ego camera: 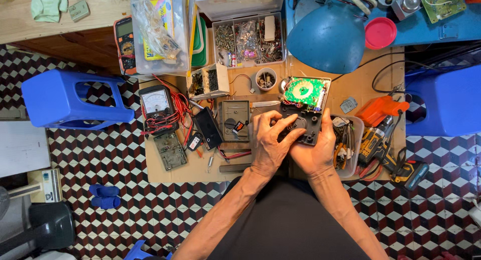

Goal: The person uses a screwdriver to adjust components inside a small metal housing, then places it on the workbench. They handle a small cylindrical component and a black plastic part, attaching the plastic part to a green circuit board assembly. The person rotates and inspects the assembled unit.

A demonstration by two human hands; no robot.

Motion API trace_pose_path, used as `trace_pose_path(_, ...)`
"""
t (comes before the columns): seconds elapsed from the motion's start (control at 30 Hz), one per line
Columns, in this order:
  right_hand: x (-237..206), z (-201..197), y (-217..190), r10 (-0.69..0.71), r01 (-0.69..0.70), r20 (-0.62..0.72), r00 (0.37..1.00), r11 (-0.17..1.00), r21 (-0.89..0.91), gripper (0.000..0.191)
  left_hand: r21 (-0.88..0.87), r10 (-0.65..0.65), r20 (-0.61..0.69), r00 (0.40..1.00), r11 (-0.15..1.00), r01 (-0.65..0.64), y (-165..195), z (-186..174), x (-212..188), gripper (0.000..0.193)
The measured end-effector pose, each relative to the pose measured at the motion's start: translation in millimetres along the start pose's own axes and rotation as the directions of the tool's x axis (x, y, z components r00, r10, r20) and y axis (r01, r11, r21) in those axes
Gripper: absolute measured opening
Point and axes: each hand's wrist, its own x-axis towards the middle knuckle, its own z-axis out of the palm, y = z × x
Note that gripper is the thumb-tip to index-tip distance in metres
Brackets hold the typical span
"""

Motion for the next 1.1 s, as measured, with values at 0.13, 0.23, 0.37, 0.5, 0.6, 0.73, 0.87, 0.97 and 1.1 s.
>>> trace_pose_path(0.13, 2.6, -0.2, -4.2, 0.028, -0.029, -0.021, 0.999, 0.999, -0.027, 0.054, 0.017, 0.075, 0.043, 0.996, 0.997, -0.076, -3.0, -1.3, 4.3, 0.039)
trace_pose_path(0.23, 2.9, 1.9, -6.5, 0.035, -0.037, -0.044, 0.998, 0.999, -0.036, 0.053, 0.009, 0.107, 0.051, 0.993, 0.994, -0.107, -4.0, -1.5, 6.5, 0.039)
trace_pose_path(0.37, 4.0, 4.6, -8.8, 0.048, -0.050, -0.049, 0.998, 0.998, -0.042, 0.053, -0.058, 0.063, 0.027, 0.998, 0.996, -0.061, -3.3, 0.0, 8.2, 0.040)
trace_pose_path(0.5, 3.1, 5.5, -10.5, 0.061, -0.062, -0.053, 0.997, 0.998, -0.020, 0.050, -0.068, 0.072, 0.047, 0.996, 0.995, -0.068, -5.3, -2.4, 10.3, 0.041)
trace_pose_path(0.6, 2.5, 4.7, -11.8, 0.074, -0.078, -0.071, 0.995, 0.995, -0.056, 0.049, -0.084, 0.089, 0.073, 0.993, 0.993, -0.082, -7.2, -5.3, 10.4, 0.042)
trace_pose_path(0.73, 1.5, 4.5, -12.2, 0.089, -0.090, -0.061, 0.994, 0.996, -0.017, 0.049, -0.091, 0.091, 0.109, 0.990, 0.993, -0.082, -9.3, -9.0, 11.5, 0.043)
trace_pose_path(0.87, 0.3, 10.0, -13.3, 0.094, -0.096, -0.045, 0.995, 0.994, -0.043, 0.050, -0.135, 0.094, 0.130, 0.987, 0.988, -0.076, -7.9, -11.3, 14.8, 0.042)
trace_pose_path(0.97, 0.8, 15.8, -11.4, 0.074, -0.078, -0.048, 0.996, 0.992, -0.102, 0.051, -0.145, 0.084, 0.133, 0.988, 0.987, -0.064, -6.3, -14.0, 17.2, 0.042)
trace_pose_path(1.1, 1.6, 17.0, -9.1, 0.049, -0.049, -0.003, 0.999, 0.987, -0.153, 0.050, -0.111, 0.086, 0.121, 0.989, 0.991, -0.073, -1.8, -13.6, 13.4, 0.041)
